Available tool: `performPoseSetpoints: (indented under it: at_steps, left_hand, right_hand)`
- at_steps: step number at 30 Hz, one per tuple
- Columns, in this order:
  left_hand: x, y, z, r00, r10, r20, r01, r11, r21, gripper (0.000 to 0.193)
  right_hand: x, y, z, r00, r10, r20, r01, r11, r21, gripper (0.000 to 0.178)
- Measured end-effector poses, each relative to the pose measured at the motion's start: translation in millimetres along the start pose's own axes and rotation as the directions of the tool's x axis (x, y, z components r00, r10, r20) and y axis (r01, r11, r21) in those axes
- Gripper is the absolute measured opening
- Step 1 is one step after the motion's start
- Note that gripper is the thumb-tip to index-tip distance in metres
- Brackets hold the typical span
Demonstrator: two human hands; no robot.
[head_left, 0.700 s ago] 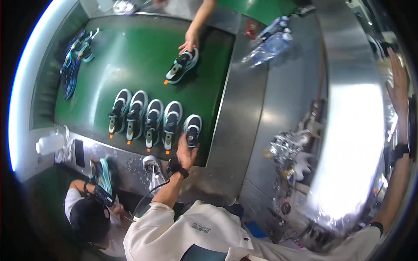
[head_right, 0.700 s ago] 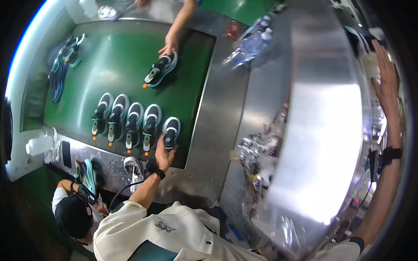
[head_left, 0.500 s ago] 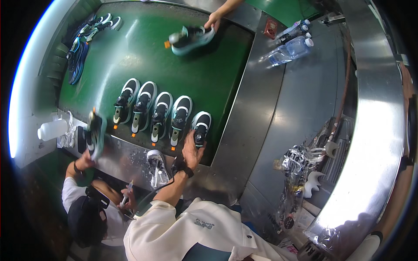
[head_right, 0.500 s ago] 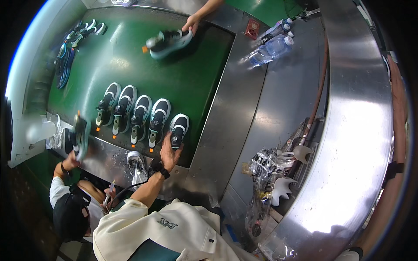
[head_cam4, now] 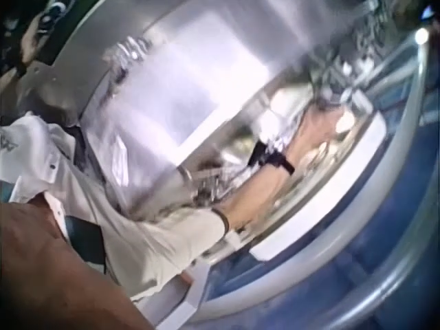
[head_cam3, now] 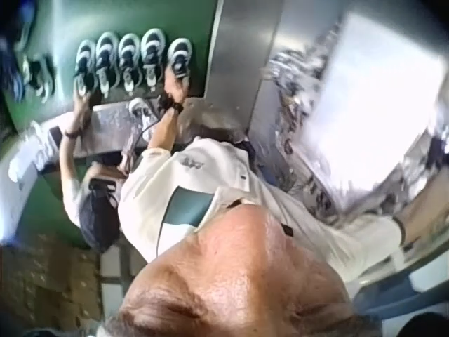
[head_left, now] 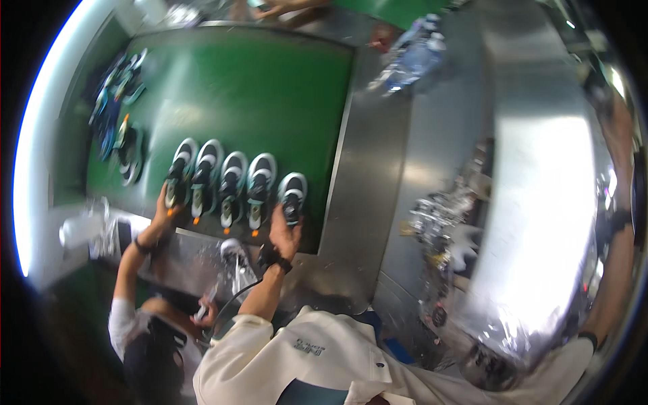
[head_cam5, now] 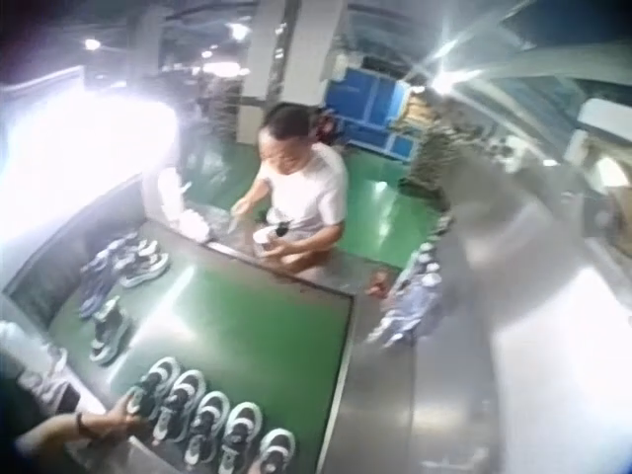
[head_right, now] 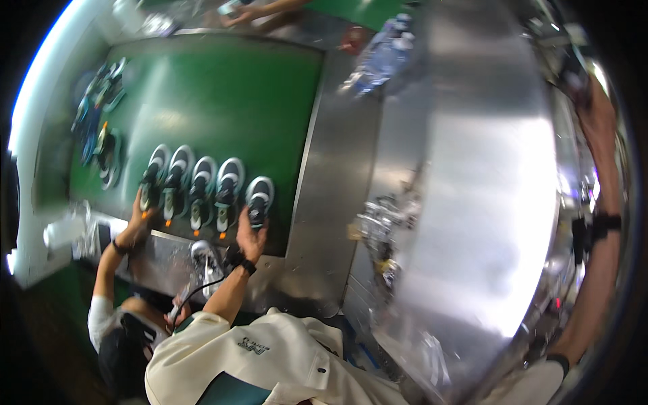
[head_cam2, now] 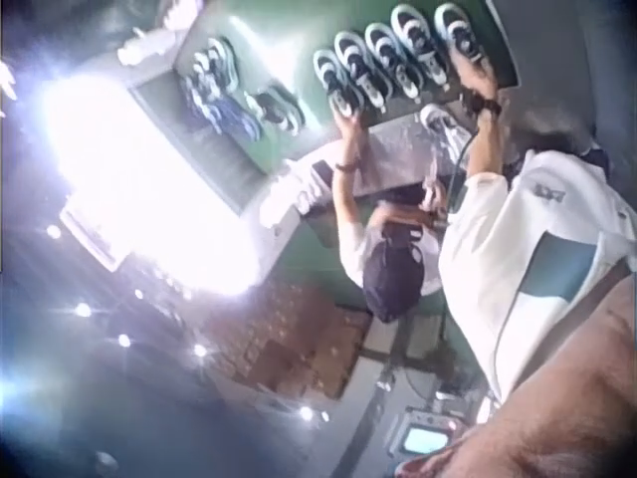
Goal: The recorder is operating a machine to press or shape shoe components as part of an assembly line process.
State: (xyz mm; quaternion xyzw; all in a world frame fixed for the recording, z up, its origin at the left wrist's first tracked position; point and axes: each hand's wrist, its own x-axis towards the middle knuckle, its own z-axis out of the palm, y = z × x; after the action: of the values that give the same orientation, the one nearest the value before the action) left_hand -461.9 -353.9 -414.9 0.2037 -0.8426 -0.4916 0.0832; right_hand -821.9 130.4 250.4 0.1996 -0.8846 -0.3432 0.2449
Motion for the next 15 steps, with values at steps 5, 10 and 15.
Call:
performPoseSetpoints:
  at_steps: [5,10,15]
  left_hand:
    - [-10,-32,-15,0.990,0.136,0.048,-0.118,0.954,-0.275,0.071]
    - [-11,27,-47,0.964,0.265,0.030,-0.265,0.964,-0.007,0.070]
    - [-99,145,-61,0.727,0.346,0.593,-0.088,0.903,-0.420,0.037]
  right_hand:
    - [-47,-100,-112,0.999,0.050,0.006,-0.050,0.994,0.094,0.065]
    - [-143,-120,-242,0.908,0.303,-0.290,-0.230,0.937,0.261,0.070]
    - [-312,-126,-347,0.734,0.657,-0.174,-0.446,0.659,0.605,0.072]
